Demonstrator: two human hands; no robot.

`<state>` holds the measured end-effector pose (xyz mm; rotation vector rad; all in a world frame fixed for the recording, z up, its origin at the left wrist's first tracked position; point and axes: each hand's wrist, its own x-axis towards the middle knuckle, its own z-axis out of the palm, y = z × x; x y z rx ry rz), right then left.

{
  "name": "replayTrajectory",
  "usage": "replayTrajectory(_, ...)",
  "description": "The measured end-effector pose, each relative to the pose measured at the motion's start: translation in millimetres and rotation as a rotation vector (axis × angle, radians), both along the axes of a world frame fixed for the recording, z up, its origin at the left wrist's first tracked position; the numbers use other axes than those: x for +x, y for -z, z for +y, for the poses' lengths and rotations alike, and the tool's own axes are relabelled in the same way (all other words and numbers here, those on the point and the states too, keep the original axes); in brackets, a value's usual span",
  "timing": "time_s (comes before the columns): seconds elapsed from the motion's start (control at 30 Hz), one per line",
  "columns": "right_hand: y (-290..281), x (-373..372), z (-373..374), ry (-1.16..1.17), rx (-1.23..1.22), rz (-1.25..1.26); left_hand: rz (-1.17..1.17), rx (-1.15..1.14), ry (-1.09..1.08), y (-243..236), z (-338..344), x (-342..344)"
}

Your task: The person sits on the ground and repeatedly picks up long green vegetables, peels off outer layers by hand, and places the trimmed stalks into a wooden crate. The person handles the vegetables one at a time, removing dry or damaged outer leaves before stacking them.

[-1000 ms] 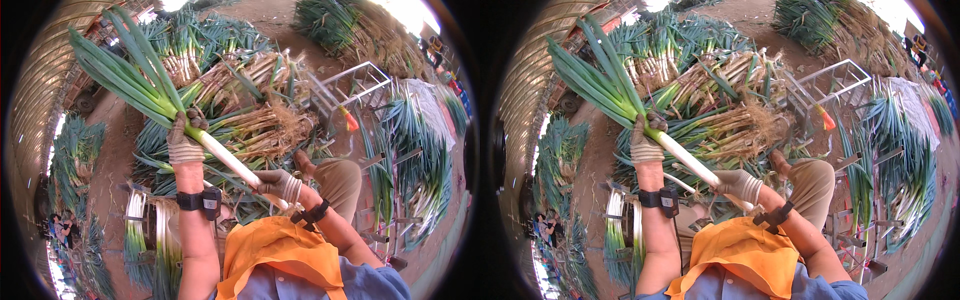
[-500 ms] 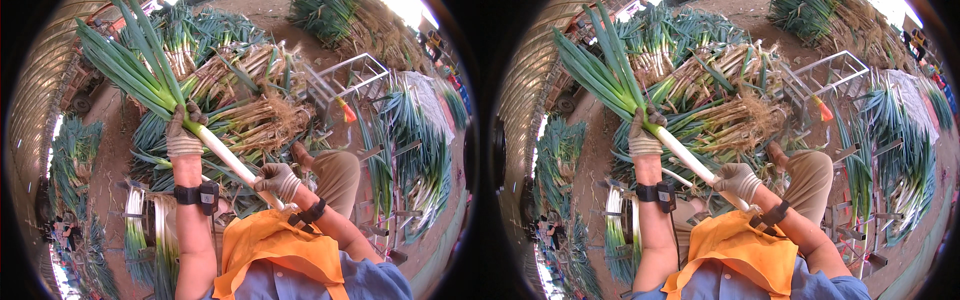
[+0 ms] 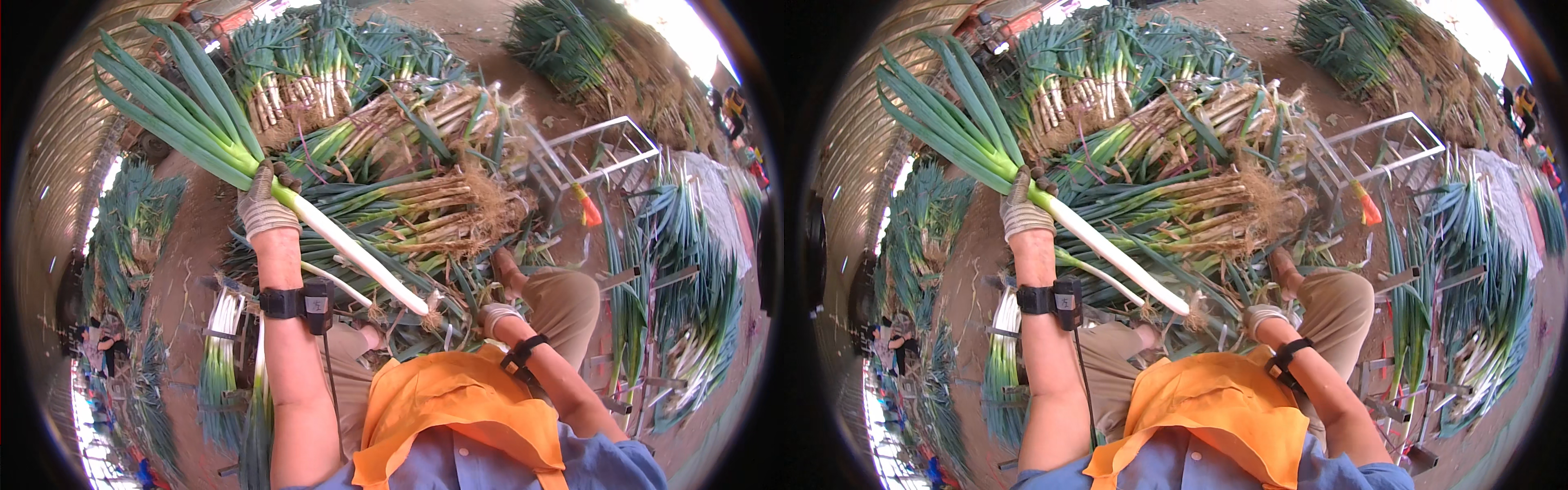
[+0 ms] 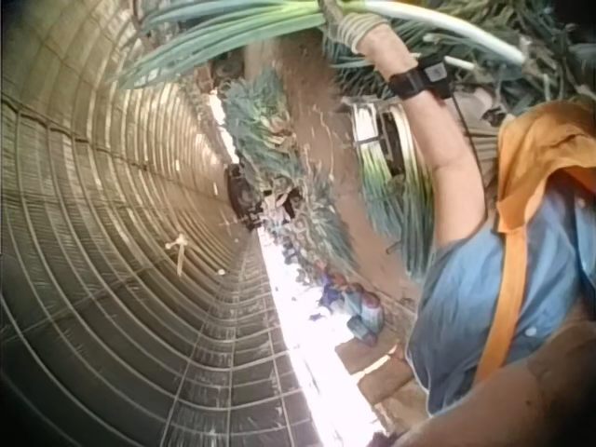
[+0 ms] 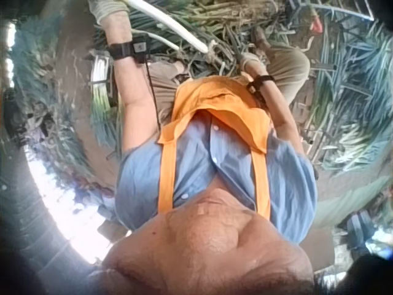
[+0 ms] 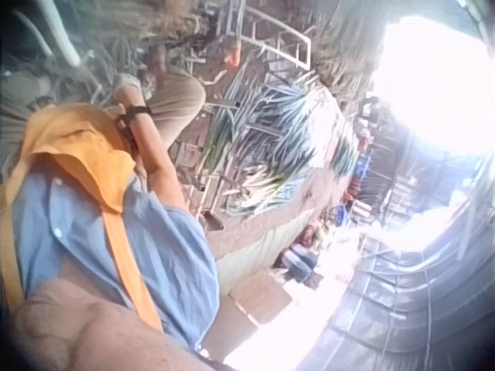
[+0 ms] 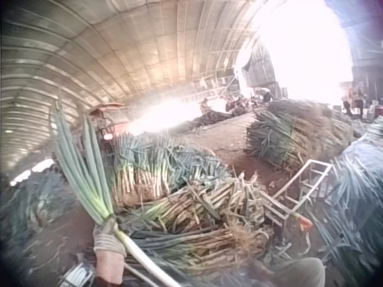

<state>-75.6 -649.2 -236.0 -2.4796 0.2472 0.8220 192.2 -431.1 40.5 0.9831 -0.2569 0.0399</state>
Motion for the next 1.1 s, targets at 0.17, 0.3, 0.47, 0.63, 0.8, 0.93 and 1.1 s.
replayTrajectory(0.17, -111.3, 31.6, 44.6, 0.321, 0.782, -0.788, 0.028, 0.034, -0.122, 12.7, 3.2, -20.2)
replayTrajectory(0.3, -113.6, 60.7, 82.8, 0.341, 1.121, -0.841, -0.039, -0.071, 0.093, 16.7, -13.0, -40.5)
replayTrajectory(0.47, -133.5, 34.5, 56.7, 0.355, 1.541, -0.235, 0.035, -0.286, 0.669, 34.0, -5.9, -51.7)
replayTrajectory(0.63, -142.0, 22.5, 71.8, 0.573, 1.078, -0.562, 0.218, -0.196, 0.459, 65.5, -13.4, -51.8)
replayTrajectory(0.8, -150.6, 7.5, 66.5, 0.643, 0.835, -0.441, 0.278, -0.116, 0.382, 75.6, -19.5, -67.5)
replayTrajectory(0.93, -130.0, -1.2, 71.4, 0.62, 0.885, -0.374, 0.268, -0.012, 0.382, 89.4, -22.6, -76.9)
replayTrajectory(1.1, -118.1, -11.5, 79.2, 0.627, 0.924, -0.403, 0.349, 0.021, 0.355, 89.3, -28.0, -87.1)
